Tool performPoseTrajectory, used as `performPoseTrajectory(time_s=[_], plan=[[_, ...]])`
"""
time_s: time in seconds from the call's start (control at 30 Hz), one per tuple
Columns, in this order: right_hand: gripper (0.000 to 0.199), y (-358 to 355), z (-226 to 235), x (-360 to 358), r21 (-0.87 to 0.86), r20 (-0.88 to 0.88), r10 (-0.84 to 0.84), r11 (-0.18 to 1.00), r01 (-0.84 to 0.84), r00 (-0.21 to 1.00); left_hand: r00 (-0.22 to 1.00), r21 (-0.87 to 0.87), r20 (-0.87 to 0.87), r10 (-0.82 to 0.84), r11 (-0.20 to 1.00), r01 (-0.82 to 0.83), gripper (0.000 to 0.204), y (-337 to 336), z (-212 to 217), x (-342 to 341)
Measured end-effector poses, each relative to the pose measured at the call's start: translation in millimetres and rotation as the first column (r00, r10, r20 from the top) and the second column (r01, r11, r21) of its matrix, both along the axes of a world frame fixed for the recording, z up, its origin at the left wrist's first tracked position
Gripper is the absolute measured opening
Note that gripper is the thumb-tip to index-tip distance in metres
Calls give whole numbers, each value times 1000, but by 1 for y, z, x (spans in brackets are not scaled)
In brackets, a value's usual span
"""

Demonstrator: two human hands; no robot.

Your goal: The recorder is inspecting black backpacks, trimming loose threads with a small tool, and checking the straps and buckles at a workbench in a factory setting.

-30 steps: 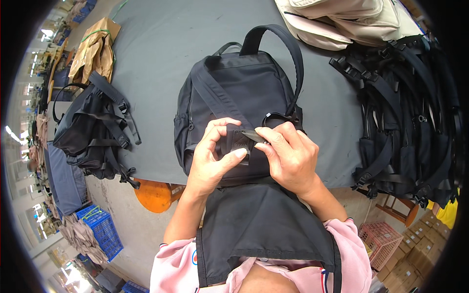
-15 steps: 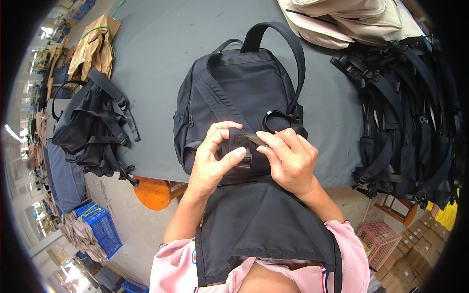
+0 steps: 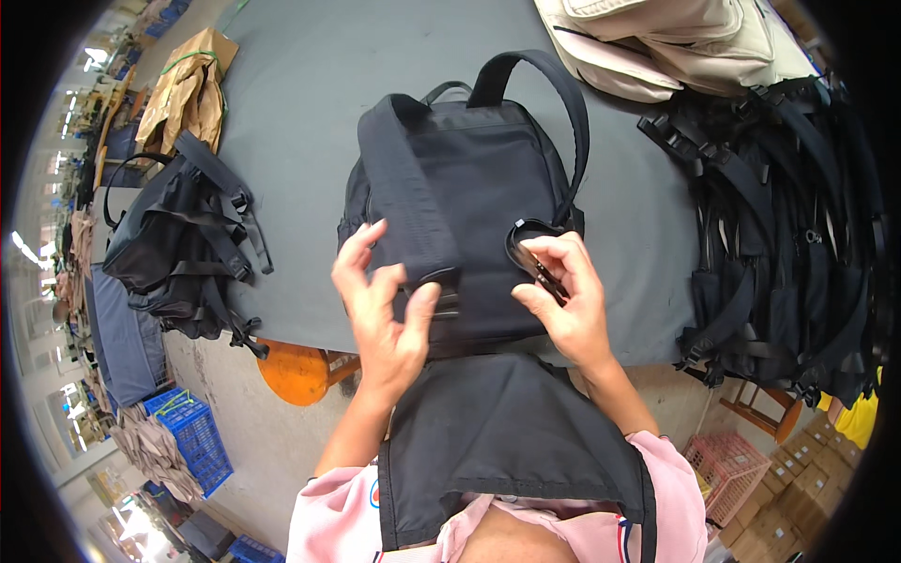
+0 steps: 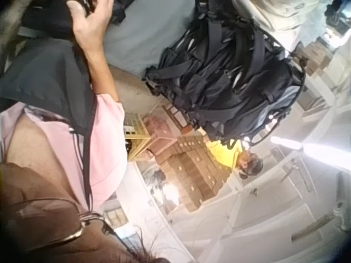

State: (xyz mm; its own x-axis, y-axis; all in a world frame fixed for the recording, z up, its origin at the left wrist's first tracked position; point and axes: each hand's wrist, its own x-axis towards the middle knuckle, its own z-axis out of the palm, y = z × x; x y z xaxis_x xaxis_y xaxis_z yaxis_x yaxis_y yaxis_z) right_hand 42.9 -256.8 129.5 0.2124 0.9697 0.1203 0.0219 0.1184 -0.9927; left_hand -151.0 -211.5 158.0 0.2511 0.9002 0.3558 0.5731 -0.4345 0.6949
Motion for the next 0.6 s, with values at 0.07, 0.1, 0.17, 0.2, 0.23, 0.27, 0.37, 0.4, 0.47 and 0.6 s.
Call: performPoseTrajectory(time_s=[0.07, 0.1, 0.17, 0.2, 0.23, 0.27, 0.37, 0.4, 0.47, 0.6], plan=[[29, 0, -15, 1, -179, -147, 55, 980, -81, 988, 894, -314, 442, 80, 947, 70, 19, -2, 2, 0], [26, 0, -23, -1, -211, -277, 57, 970, -118, 959, 617, -538, 734, 286, 798, 270, 16, -1, 3, 1], [17, 1, -12, -12, -108, -76, 123, 986, -130, 990, 363, -586, 805, 470, 533, 610, 23, -5, -12, -15], [20, 8, -4, -19, -186, -110, 132, 971, -151, 985, 276, -561, 763, 585, 388, 731, 21, -10, -15, -18], [23, 17, 4, -24, -264, -142, 133, 950, -167, 981, 208, -491, 690, 694, 237, 838, 19, -15, -18, -17], [36, 27, -4, -27, -299, -327, 217, 900, -319, 920, 287, -527, 651, 703, 145, 837, 18, -20, -22, -15], [49, 35, -10, -31, -259, -726, 272, 742, -618, 632, 454, -600, 637, 623, 32, 799, 23, -30, -36, -13], [54, 33, -7, -31, -236, -763, 256, 745, -624, 594, 548, -694, 641, 537, 102, 713, 23, -29, -30, -11], [58, 30, -14, -38, -255, -622, 149, 890, -378, 769, 666, -782, 615, 423, 217, 584, 29, -30, -13, -8], [39, 33, -4, -45, -136, -371, 125, 973, -188, 920, 945, -388, 151, -291, 861, 328, 43, -28, 8, -6]])
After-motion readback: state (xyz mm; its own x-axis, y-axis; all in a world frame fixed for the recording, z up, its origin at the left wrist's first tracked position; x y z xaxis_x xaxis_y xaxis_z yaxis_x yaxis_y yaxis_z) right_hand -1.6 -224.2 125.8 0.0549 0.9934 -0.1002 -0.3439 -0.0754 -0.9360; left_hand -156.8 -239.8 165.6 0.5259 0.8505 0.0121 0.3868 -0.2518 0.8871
